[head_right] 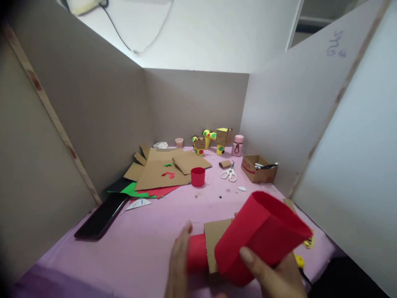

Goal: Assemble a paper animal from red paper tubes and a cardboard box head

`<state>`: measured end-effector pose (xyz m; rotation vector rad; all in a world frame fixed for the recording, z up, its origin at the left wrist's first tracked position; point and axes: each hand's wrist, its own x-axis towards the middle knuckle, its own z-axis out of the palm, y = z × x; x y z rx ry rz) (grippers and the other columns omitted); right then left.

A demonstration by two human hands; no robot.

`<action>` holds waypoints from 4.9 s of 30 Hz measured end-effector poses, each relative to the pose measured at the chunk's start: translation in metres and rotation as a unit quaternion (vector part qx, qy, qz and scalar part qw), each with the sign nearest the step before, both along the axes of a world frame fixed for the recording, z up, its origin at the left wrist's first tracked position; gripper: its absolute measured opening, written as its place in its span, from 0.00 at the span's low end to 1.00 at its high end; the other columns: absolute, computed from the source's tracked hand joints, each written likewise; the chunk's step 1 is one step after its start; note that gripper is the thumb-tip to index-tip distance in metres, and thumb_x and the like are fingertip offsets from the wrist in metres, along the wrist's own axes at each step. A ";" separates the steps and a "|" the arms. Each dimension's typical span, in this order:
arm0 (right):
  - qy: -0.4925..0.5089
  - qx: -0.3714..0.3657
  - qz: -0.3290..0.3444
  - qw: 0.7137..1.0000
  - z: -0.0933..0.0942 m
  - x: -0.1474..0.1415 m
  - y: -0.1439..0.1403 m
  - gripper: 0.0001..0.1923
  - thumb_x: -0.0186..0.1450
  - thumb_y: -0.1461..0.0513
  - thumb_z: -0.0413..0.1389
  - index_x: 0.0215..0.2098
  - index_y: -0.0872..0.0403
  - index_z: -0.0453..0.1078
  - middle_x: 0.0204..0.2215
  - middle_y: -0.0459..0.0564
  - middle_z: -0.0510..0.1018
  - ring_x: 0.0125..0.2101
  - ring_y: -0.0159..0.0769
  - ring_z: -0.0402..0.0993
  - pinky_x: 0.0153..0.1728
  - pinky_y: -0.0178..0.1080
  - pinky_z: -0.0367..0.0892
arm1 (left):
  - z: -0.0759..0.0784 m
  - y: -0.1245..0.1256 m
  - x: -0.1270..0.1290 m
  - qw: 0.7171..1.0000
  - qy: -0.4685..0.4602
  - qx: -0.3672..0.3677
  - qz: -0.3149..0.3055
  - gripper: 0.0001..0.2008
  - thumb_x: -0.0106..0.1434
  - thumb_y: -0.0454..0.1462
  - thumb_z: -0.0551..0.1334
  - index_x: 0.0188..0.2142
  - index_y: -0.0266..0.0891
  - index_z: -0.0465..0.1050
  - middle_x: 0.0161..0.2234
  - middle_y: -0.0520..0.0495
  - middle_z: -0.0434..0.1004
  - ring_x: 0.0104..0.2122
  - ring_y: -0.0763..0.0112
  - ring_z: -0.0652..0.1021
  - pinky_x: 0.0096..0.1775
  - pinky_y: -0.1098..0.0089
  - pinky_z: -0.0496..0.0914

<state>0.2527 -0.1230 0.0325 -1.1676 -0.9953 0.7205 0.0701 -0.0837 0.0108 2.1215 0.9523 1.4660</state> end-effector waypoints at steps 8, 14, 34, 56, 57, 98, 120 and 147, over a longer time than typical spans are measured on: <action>-0.035 0.021 0.097 0.994 0.039 -0.011 0.050 0.14 0.54 0.57 0.65 0.37 0.50 0.71 0.30 0.48 0.79 0.30 0.41 0.76 0.30 0.40 0.75 | 0.074 0.068 -0.024 0.950 -0.042 -0.229 -0.207 0.30 0.61 0.45 0.59 0.60 0.52 0.50 0.62 0.47 0.57 0.60 0.62 0.60 0.60 0.53 0.55; -0.029 -0.004 0.117 0.993 0.040 -0.019 0.056 0.23 0.50 0.53 0.67 0.41 0.51 0.69 0.37 0.51 0.79 0.36 0.45 0.76 0.35 0.44 0.74 | 0.096 0.074 0.001 0.922 -0.007 -0.232 -0.310 0.41 0.56 0.44 0.65 0.63 0.52 0.44 0.61 0.46 0.59 0.58 0.60 0.64 0.58 0.54 0.58; -0.022 -0.009 0.161 0.987 0.047 -0.025 0.056 0.28 0.51 0.60 0.67 0.47 0.50 0.62 0.38 0.47 0.76 0.38 0.41 0.73 0.38 0.44 0.72 | 0.101 0.073 0.005 0.915 -0.001 -0.221 -0.337 0.37 0.60 0.36 0.62 0.63 0.57 0.43 0.56 0.49 0.65 0.50 0.65 0.72 0.50 0.64 0.70; -0.030 -0.008 0.190 0.981 0.043 -0.019 0.054 0.29 0.51 0.60 0.67 0.49 0.48 0.64 0.43 0.49 0.76 0.43 0.44 0.73 0.40 0.43 0.73 | 0.100 0.070 0.006 0.900 -0.010 -0.231 -0.371 0.39 0.58 0.34 0.63 0.62 0.59 0.43 0.58 0.54 0.62 0.52 0.72 0.70 0.51 0.72 0.68; -0.030 -0.012 0.187 0.982 0.042 -0.019 0.053 0.29 0.51 0.60 0.67 0.49 0.47 0.64 0.43 0.49 0.76 0.43 0.45 0.73 0.40 0.43 0.72 | 0.100 0.070 0.006 0.899 -0.009 -0.231 -0.372 0.39 0.58 0.33 0.64 0.62 0.59 0.44 0.58 0.54 0.61 0.52 0.72 0.69 0.51 0.72 0.69; -0.094 -0.011 0.152 0.984 0.041 -0.013 0.044 0.41 0.50 0.62 0.69 0.57 0.41 0.56 0.51 0.44 0.72 0.48 0.39 0.71 0.43 0.36 0.74 | 0.100 0.077 0.015 0.882 -0.059 -0.259 -0.390 0.42 0.55 0.34 0.66 0.62 0.57 0.44 0.62 0.52 0.57 0.54 0.62 0.69 0.52 0.62 0.69; -0.118 -0.027 0.155 0.980 0.037 -0.011 0.043 0.34 0.52 0.59 0.67 0.53 0.44 0.59 0.48 0.49 0.74 0.46 0.47 0.73 0.43 0.46 0.73 | 0.098 0.076 0.016 0.868 -0.063 -0.268 -0.413 0.46 0.53 0.33 0.67 0.63 0.56 0.41 0.54 0.50 0.68 0.52 0.62 0.70 0.53 0.59 0.67; -0.117 -0.046 0.163 0.979 0.032 -0.014 0.039 0.38 0.49 0.57 0.69 0.54 0.44 0.58 0.49 0.50 0.73 0.47 0.48 0.72 0.47 0.51 0.70 | 0.092 0.075 0.011 0.872 -0.045 -0.277 -0.400 0.49 0.51 0.34 0.69 0.63 0.57 0.39 0.58 0.49 0.61 0.56 0.63 0.66 0.53 0.63 0.66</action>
